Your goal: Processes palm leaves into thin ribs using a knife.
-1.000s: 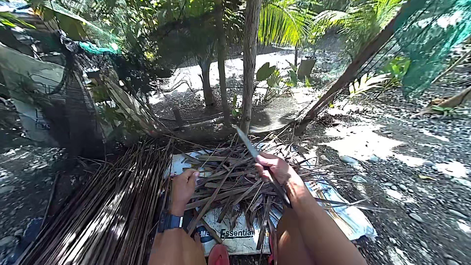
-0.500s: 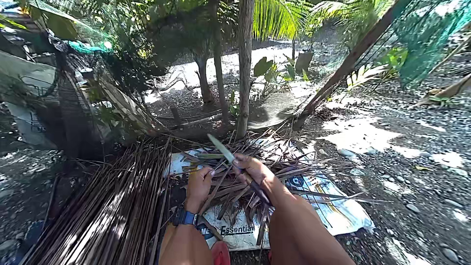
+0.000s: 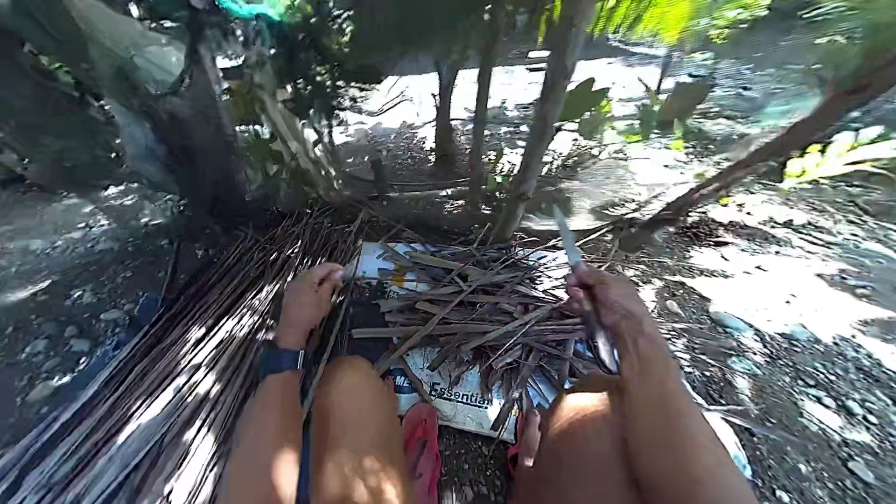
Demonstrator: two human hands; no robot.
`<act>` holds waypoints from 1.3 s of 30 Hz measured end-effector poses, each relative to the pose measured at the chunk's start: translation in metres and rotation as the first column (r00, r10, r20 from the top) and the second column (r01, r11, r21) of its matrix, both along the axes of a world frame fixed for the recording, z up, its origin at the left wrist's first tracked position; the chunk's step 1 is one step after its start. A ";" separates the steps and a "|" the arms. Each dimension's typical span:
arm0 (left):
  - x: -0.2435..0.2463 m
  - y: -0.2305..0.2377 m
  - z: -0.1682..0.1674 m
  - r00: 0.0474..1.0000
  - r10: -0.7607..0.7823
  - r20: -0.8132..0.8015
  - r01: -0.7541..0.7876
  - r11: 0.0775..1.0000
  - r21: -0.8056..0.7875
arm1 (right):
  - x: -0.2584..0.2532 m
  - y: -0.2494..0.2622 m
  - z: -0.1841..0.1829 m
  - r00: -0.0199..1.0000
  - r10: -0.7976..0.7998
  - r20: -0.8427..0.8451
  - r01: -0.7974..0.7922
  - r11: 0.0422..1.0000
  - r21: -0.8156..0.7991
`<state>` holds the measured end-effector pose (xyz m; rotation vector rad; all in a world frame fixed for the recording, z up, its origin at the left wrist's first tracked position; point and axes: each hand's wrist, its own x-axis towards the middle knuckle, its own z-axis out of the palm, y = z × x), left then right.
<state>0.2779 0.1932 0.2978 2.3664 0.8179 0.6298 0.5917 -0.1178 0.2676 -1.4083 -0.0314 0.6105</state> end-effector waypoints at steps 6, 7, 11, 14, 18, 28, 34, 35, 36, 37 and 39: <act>-0.092 0.023 -0.041 0.940 0.196 -0.279 -0.167 0.978 0.127 | -0.008 0.015 -0.013 0.999 0.025 -0.038 -0.026 0.999 -0.036; -0.106 0.023 -0.045 0.916 0.210 -0.342 -0.203 0.978 0.055 | -0.010 0.017 -0.013 0.999 0.045 -0.030 -0.046 0.998 -0.040; -0.150 0.014 -0.072 0.906 0.280 -0.318 -0.390 0.844 -0.368 | -0.015 0.024 -0.017 0.997 0.078 -0.008 -0.078 0.996 -0.048; -0.172 -0.003 -0.112 0.958 0.276 -0.073 -0.284 0.897 -0.340 | -0.014 0.026 -0.023 0.995 0.101 0.011 -0.100 0.993 -0.063; -0.171 -0.032 -0.148 0.989 0.148 -0.019 -0.149 0.980 -0.135 | -0.013 0.028 -0.028 0.991 0.127 0.030 -0.123 0.987 -0.100; -0.178 -0.110 -0.253 0.620 -0.297 -0.726 -0.242 0.808 -0.537 | -0.021 0.032 -0.032 0.984 0.161 0.076 -0.145 0.974 -0.175; -0.191 -0.116 -0.277 0.553 -0.289 -0.781 -0.357 0.765 -0.536 | -0.018 0.034 -0.038 0.974 0.207 0.091 -0.188 0.966 -0.178; -0.193 -0.114 -0.277 0.568 -0.249 -0.785 -0.399 0.751 -0.527 | -0.018 0.034 -0.039 0.973 0.209 0.096 -0.189 0.965 -0.183; -0.194 -0.111 -0.276 0.577 -0.197 -0.793 -0.444 0.739 -0.507 | -0.019 0.035 -0.039 0.972 0.212 0.101 -0.190 0.963 -0.191; -0.196 -0.109 -0.275 0.584 -0.134 -0.800 -0.491 0.727 -0.481 | -0.019 0.035 -0.040 0.971 0.215 0.105 -0.191 0.961 -0.200; -0.204 -0.103 -0.278 0.604 0.004 -0.797 -0.576 0.694 -0.433 | -0.020 0.036 -0.040 0.970 0.219 0.106 -0.194 0.959 -0.205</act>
